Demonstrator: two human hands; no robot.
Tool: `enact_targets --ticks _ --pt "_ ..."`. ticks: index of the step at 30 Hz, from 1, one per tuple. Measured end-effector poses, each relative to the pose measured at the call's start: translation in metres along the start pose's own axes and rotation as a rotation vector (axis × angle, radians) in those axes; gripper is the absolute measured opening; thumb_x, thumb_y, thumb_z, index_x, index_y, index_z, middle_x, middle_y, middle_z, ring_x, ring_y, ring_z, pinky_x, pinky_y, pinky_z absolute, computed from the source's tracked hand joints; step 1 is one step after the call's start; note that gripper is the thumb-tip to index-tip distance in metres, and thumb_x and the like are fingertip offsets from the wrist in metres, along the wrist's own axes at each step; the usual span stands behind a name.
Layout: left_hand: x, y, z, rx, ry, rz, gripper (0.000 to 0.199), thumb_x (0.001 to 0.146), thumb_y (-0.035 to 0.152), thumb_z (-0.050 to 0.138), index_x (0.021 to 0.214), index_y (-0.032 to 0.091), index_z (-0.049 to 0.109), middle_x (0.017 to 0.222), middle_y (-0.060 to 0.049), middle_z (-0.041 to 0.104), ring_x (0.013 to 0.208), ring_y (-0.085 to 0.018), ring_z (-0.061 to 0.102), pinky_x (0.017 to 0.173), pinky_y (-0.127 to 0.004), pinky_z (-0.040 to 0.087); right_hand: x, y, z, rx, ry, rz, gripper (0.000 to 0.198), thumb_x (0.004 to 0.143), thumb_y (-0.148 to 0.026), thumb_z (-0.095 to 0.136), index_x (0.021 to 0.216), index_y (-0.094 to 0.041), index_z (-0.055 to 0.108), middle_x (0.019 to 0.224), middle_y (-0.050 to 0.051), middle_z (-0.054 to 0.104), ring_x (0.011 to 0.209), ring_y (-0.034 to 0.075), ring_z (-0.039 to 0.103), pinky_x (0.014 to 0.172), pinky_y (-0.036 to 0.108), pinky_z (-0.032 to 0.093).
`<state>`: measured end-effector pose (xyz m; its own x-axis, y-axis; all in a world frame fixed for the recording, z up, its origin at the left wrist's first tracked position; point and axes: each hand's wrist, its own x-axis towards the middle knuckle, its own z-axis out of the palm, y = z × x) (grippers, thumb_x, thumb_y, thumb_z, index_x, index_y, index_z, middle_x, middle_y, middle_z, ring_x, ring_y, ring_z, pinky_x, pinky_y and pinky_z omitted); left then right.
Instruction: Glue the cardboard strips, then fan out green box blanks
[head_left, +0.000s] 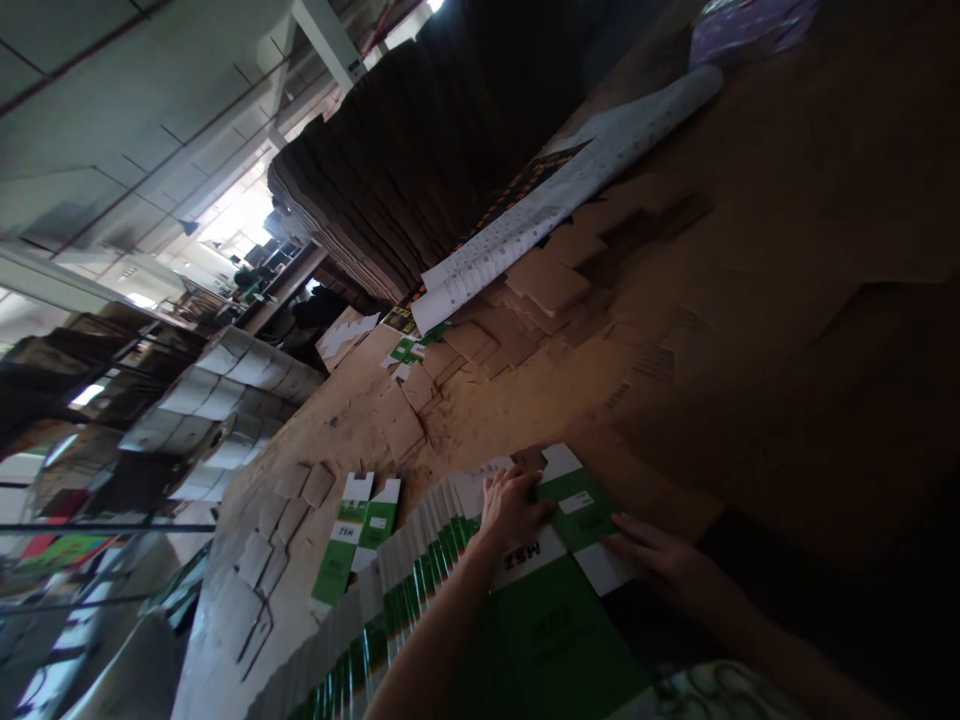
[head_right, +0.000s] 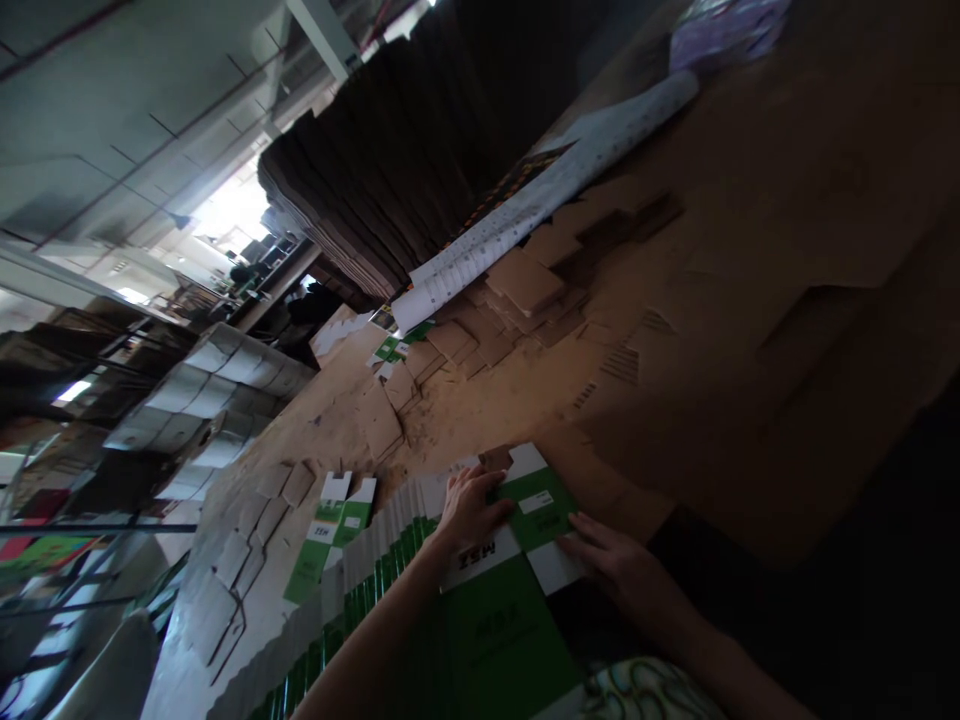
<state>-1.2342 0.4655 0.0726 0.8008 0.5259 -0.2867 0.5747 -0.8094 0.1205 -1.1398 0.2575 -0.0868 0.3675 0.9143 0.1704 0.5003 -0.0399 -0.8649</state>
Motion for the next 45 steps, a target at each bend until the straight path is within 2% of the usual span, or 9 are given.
enact_targets --ticks 6,13,19,23,26,32,36,40,45 --pt "-0.001 -0.002 0.004 0.027 -0.031 0.019 0.041 0.085 0.043 0.058 0.124 0.029 0.058 0.118 -0.005 0.062 0.112 -0.026 0.052 0.096 -0.042 0.036 0.004 -0.006 -0.030 -0.192 -0.064 -0.023 0.048 0.084 -0.028 0.051 0.130 -0.036 0.059 0.140 0.006 0.056 0.129 0.029 0.051 0.102 0.053 0.044" --pt "0.002 0.003 0.002 0.019 0.019 0.030 0.032 0.083 0.040 0.063 0.112 0.028 0.062 0.111 -0.003 0.063 0.108 -0.026 0.054 0.094 -0.042 0.038 -0.005 0.031 -0.099 -0.578 0.342 0.202 0.058 0.076 -0.025 0.044 0.132 -0.021 0.059 0.147 0.021 0.045 0.138 0.050 0.027 0.100 0.078 0.022" --pt "0.011 0.000 -0.001 -0.176 0.046 -0.026 0.025 0.092 0.039 0.047 0.099 0.028 0.068 0.118 -0.004 0.063 0.114 -0.025 0.054 0.099 -0.042 0.039 0.029 -0.037 -0.125 -0.033 0.208 0.246 0.052 0.086 -0.039 0.037 0.132 -0.022 0.056 0.128 0.010 0.066 0.117 0.031 0.061 0.097 0.047 0.050" --pt "0.017 -0.001 -0.011 -0.418 0.359 -0.153 0.049 0.097 0.042 0.035 0.142 0.023 0.036 0.142 -0.011 0.046 0.132 -0.023 0.041 0.108 -0.041 0.034 0.044 -0.082 -0.110 0.256 0.221 0.327 0.062 0.083 -0.052 0.040 0.132 -0.018 0.055 0.131 0.013 0.063 0.120 0.032 0.058 0.099 0.045 0.049" --pt "0.018 0.008 -0.014 -0.245 0.501 -0.199 0.069 0.088 0.045 0.054 0.147 0.023 0.027 0.150 -0.014 0.034 0.139 -0.031 0.028 0.113 -0.051 0.024 0.043 -0.104 -0.073 0.466 0.125 0.415 0.069 0.077 -0.059 0.043 0.129 -0.016 0.057 0.135 0.015 0.060 0.126 0.033 0.053 0.103 0.047 0.044" --pt "0.012 0.019 -0.001 -0.006 0.147 0.060 0.017 0.088 0.030 0.059 0.102 0.028 0.068 0.133 -0.003 0.058 0.129 -0.028 0.040 0.108 -0.050 0.028 0.012 -0.081 -0.038 0.678 -0.229 0.646 0.048 0.063 -0.068 0.062 0.074 -0.022 0.070 0.082 0.009 0.077 0.087 0.029 0.071 0.079 0.038 0.056" --pt "0.007 0.012 -0.005 0.017 0.080 0.065 0.015 0.089 0.028 0.055 0.090 0.026 0.069 0.103 -0.002 0.072 0.105 -0.024 0.054 0.095 -0.040 0.040 -0.006 -0.035 -0.064 0.564 0.029 0.900 0.048 0.063 -0.071 0.055 0.057 -0.024 0.058 0.059 0.008 0.070 0.058 0.025 0.069 0.054 0.033 0.053" --pt "0.007 0.006 -0.010 -0.002 0.064 0.018 0.027 0.095 0.030 0.042 0.098 0.026 0.069 0.103 -0.002 0.071 0.099 -0.021 0.059 0.092 -0.033 0.043 -0.002 -0.030 -0.073 0.183 0.266 0.619 0.039 0.070 -0.062 0.054 0.067 -0.024 0.066 0.077 0.012 0.076 0.080 0.032 0.072 0.073 0.039 0.056" --pt "0.011 0.000 -0.007 -0.062 0.054 -0.055 0.036 0.098 0.038 0.035 0.111 0.029 0.067 0.103 -0.002 0.071 0.100 -0.020 0.062 0.090 -0.031 0.045 0.010 -0.034 -0.030 0.167 -0.001 0.111 0.045 0.086 -0.043 0.047 0.119 -0.022 0.069 0.135 0.012 0.060 0.124 0.027 0.056 0.103 0.042 0.045"
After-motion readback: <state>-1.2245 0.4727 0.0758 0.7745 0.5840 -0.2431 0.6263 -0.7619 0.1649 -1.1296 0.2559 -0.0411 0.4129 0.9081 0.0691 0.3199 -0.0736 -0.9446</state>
